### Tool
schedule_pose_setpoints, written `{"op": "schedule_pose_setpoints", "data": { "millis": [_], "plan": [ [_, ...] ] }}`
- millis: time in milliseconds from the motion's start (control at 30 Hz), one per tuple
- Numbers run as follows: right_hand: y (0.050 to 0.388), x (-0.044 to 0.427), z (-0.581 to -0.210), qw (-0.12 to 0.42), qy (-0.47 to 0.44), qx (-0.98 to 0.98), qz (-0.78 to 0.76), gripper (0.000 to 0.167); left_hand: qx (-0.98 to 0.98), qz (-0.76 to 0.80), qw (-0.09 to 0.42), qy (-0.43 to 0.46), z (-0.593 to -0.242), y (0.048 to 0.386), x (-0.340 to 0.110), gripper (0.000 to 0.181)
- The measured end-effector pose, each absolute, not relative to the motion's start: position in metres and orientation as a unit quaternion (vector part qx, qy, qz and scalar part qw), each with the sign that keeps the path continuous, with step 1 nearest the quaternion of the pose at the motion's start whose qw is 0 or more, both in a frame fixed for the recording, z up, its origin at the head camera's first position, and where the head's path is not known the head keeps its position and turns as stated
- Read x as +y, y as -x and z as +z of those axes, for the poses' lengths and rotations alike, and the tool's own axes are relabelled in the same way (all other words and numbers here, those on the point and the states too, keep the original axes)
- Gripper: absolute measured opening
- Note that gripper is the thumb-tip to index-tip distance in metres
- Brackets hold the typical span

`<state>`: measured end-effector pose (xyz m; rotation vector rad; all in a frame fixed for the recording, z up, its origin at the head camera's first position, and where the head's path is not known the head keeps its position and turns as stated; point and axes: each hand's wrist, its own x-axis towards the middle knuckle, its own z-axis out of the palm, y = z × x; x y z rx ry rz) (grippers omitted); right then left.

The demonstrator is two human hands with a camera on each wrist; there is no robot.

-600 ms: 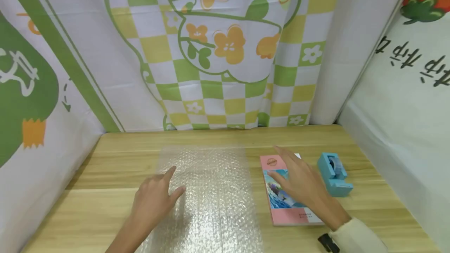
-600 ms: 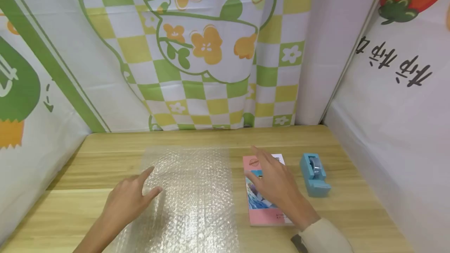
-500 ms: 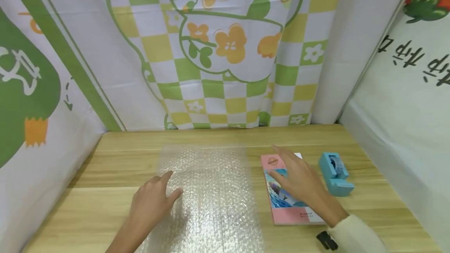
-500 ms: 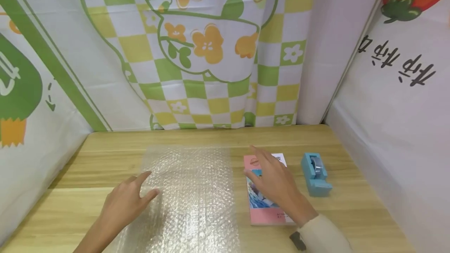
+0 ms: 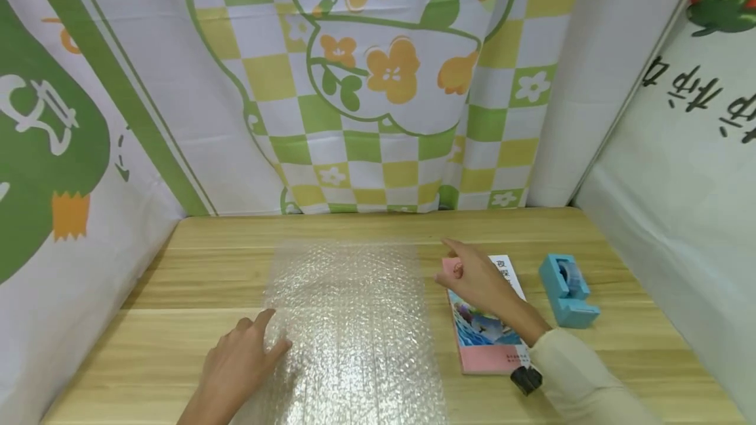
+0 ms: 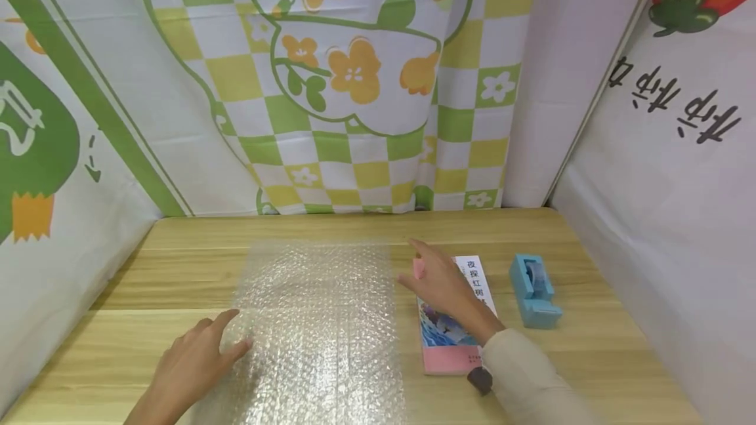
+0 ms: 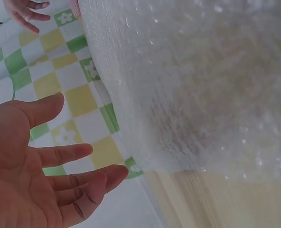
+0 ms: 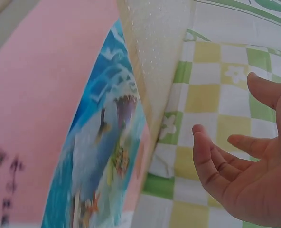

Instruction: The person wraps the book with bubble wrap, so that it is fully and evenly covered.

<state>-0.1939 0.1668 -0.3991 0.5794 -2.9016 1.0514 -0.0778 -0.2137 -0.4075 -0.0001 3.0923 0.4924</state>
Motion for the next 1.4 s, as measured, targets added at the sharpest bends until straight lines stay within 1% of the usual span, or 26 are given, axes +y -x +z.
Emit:
{"op": "schedule_pose_setpoints", "data": {
  "millis": [167, 300, 400, 733, 867, 967, 1067, 1233, 1400],
  "plan": [
    [0.203, 0.152, -0.406, -0.05, -0.165, -0.916, 0.362, 0.08, 0.987, 0.155, 0.037, 0.005, -0.413, 0.068, -0.22, 0.071],
    [0.21, 0.138, -0.412, -0.091, -0.122, -0.915, 0.372, 0.082, 0.985, 0.161, 0.066, 0.012, -0.418, 0.06, -0.226, 0.075],
    [0.213, 0.132, -0.414, -0.107, -0.097, -0.918, 0.37, 0.081, 0.982, 0.171, 0.078, 0.021, -0.423, 0.054, -0.228, 0.077],
    [0.215, 0.126, -0.423, -0.097, -0.089, -0.919, 0.37, 0.073, 0.979, 0.168, 0.1, 0.052, -0.436, 0.043, -0.231, 0.082],
    [0.217, 0.123, -0.43, -0.102, -0.084, -0.907, 0.4, 0.071, 0.979, 0.162, 0.105, 0.062, -0.441, 0.037, -0.235, 0.083],
    [0.218, 0.119, -0.435, -0.11, -0.074, -0.899, 0.418, 0.072, 0.978, 0.151, 0.122, 0.072, -0.445, 0.031, -0.24, 0.081],
    [0.218, 0.115, -0.44, -0.103, -0.068, -0.908, 0.399, 0.074, 0.975, 0.148, 0.145, 0.078, -0.449, 0.025, -0.244, 0.078],
    [0.218, 0.11, -0.445, -0.078, -0.082, -0.934, 0.339, 0.077, 0.97, 0.169, 0.165, 0.065, -0.458, 0.018, -0.248, 0.076],
    [0.217, 0.107, -0.448, -0.068, -0.096, -0.944, 0.308, 0.072, 0.966, 0.174, 0.177, 0.07, -0.464, 0.019, -0.248, 0.076]
  ]
}}
